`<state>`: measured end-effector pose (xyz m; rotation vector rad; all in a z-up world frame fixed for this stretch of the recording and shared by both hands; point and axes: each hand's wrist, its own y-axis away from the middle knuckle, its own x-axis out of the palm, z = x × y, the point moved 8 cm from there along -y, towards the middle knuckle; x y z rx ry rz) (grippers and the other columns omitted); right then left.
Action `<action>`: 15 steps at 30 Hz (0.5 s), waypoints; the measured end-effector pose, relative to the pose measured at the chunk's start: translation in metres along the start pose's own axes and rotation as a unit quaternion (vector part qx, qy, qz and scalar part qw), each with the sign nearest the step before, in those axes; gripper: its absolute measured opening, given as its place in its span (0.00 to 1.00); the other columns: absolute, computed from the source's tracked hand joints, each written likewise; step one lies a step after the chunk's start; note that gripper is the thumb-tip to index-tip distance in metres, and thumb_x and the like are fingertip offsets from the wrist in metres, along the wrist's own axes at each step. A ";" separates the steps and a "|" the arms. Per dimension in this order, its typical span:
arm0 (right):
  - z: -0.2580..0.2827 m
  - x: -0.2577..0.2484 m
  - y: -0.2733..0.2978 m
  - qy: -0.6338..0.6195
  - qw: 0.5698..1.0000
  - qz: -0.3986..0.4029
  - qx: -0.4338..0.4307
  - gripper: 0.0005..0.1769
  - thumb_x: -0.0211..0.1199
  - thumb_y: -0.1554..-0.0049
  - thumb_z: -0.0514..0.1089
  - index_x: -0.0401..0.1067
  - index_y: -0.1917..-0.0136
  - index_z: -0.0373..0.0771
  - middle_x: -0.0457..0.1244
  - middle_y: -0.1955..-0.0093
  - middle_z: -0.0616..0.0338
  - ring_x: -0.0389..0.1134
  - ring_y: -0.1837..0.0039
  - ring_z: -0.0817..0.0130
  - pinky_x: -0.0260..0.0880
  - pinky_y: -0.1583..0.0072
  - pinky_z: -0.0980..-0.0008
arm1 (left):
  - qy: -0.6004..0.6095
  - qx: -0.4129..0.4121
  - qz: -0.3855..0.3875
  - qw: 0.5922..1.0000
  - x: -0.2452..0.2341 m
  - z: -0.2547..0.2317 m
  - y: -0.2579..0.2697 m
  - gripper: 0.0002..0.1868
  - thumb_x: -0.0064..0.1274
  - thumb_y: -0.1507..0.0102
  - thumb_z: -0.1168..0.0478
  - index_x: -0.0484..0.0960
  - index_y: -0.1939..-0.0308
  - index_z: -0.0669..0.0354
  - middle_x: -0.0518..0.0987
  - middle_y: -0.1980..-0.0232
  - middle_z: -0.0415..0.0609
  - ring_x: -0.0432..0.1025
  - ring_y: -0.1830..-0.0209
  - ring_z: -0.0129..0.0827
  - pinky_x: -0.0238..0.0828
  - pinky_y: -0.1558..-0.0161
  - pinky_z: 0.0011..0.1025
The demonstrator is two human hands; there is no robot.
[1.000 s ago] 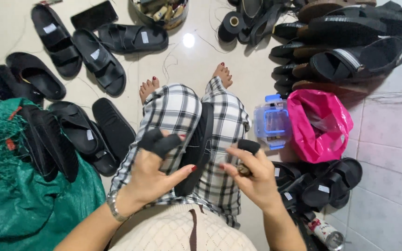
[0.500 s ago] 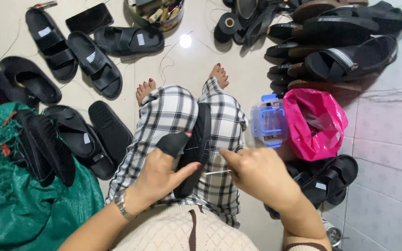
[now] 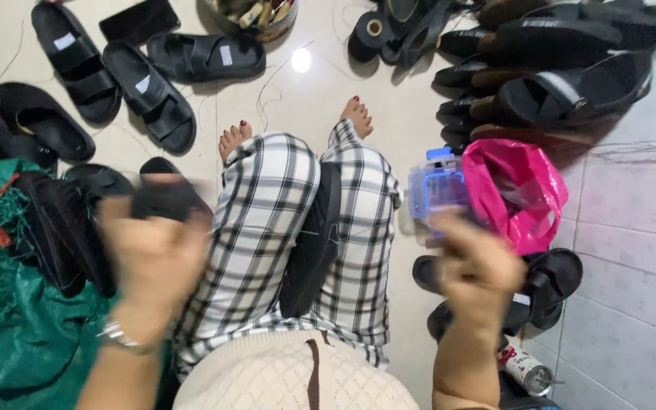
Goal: Hand-stitching the strap of a black sandal using a needle and thread.
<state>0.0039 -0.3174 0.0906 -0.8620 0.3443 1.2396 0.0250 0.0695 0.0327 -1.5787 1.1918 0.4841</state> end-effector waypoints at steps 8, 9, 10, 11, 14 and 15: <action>0.028 0.086 -0.003 -0.123 0.932 0.336 -0.059 0.10 0.65 0.43 0.47 0.79 0.51 0.41 0.67 0.67 0.57 0.66 0.68 0.61 0.67 0.64 0.65 | 0.260 -0.081 0.468 0.841 0.056 -0.066 0.025 0.25 0.60 0.37 0.43 0.72 0.81 0.53 0.69 0.86 0.40 0.65 0.84 0.31 0.61 0.79 0.31; 0.022 0.090 0.004 -0.123 0.918 0.371 -0.060 0.09 0.64 0.42 0.48 0.79 0.53 0.43 0.67 0.66 0.64 0.65 0.68 0.74 0.63 0.64 0.75 | 0.319 -0.131 0.587 0.733 0.055 -0.074 0.038 0.20 0.63 0.38 0.47 0.75 0.77 0.50 0.70 0.82 0.32 0.60 0.80 0.17 0.57 0.78 0.27; 0.017 0.095 0.008 -0.123 0.918 0.371 -0.060 0.09 0.64 0.42 0.48 0.79 0.53 0.43 0.67 0.66 0.64 0.65 0.68 0.74 0.63 0.64 0.75 | 0.319 -0.131 0.587 0.733 0.059 -0.078 0.042 0.20 0.63 0.38 0.47 0.75 0.77 0.50 0.70 0.82 0.32 0.60 0.80 0.17 0.57 0.78 0.27; 0.011 0.095 0.008 -0.319 0.885 0.338 0.016 0.06 0.65 0.41 0.43 0.79 0.55 0.39 0.68 0.55 0.56 0.67 0.53 0.66 0.67 0.48 0.66 | 0.508 -0.168 0.553 0.639 0.058 -0.095 0.041 0.12 0.60 0.37 0.54 0.78 0.58 0.56 0.76 0.62 0.39 0.68 0.64 0.22 0.66 0.62 0.27; 0.007 0.115 0.011 -0.654 0.685 0.300 0.116 0.06 0.60 0.37 0.39 0.76 0.52 0.36 0.68 0.41 0.46 0.56 0.57 0.71 0.58 0.53 0.70 | 0.699 -0.179 0.414 0.555 0.065 -0.109 0.025 0.23 0.55 0.33 0.60 0.75 0.35 0.59 0.80 0.50 0.43 0.71 0.57 0.25 0.73 0.53 0.24; 0.012 0.121 0.011 -0.781 0.534 0.295 0.136 0.08 0.56 0.32 0.41 0.74 0.47 0.36 0.68 0.39 0.45 0.43 0.76 0.84 0.44 0.73 0.82 | 0.719 -0.158 0.333 0.589 0.066 -0.106 0.013 0.26 0.53 0.31 0.60 0.70 0.29 0.56 0.78 0.58 0.40 0.67 0.65 0.22 0.71 0.59 0.20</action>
